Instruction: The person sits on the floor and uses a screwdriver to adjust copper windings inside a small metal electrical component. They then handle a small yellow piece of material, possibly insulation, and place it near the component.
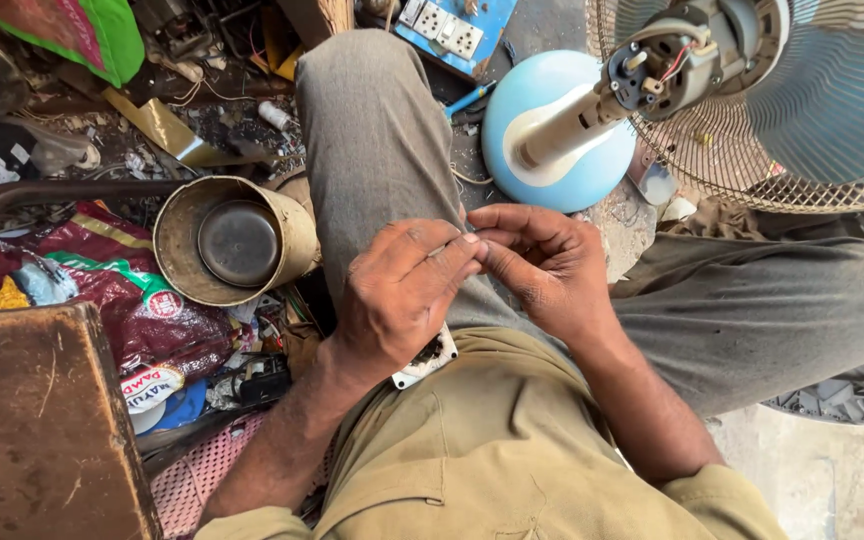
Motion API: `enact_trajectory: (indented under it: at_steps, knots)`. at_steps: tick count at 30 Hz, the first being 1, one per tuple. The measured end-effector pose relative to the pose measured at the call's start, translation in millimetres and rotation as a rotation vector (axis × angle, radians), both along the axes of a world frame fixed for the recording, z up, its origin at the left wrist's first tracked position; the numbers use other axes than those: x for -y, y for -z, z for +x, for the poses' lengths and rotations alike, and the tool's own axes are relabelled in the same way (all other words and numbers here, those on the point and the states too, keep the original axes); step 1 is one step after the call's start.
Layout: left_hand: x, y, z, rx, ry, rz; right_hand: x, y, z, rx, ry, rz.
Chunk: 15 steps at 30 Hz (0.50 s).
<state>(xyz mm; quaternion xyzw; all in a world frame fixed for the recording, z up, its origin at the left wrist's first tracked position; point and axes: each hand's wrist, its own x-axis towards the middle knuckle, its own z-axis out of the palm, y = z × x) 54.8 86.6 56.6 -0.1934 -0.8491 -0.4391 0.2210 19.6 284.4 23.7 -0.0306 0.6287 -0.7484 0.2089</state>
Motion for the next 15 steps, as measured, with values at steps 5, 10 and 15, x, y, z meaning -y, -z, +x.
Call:
enact_trajectory:
  at_steps: [5,10,15]
  knots:
    - [2,4,-5,-0.101,0.019,-0.103,-1,-6,-6,0.053,-0.025,-0.065]
    - [2,16,-6,-0.164,0.012,-0.127,-7,-10,-2,0.057,-0.078,-0.116]
    - [2,26,-5,-0.183,0.022,-0.056,-7,-6,4,-0.078,-0.069,-0.111]
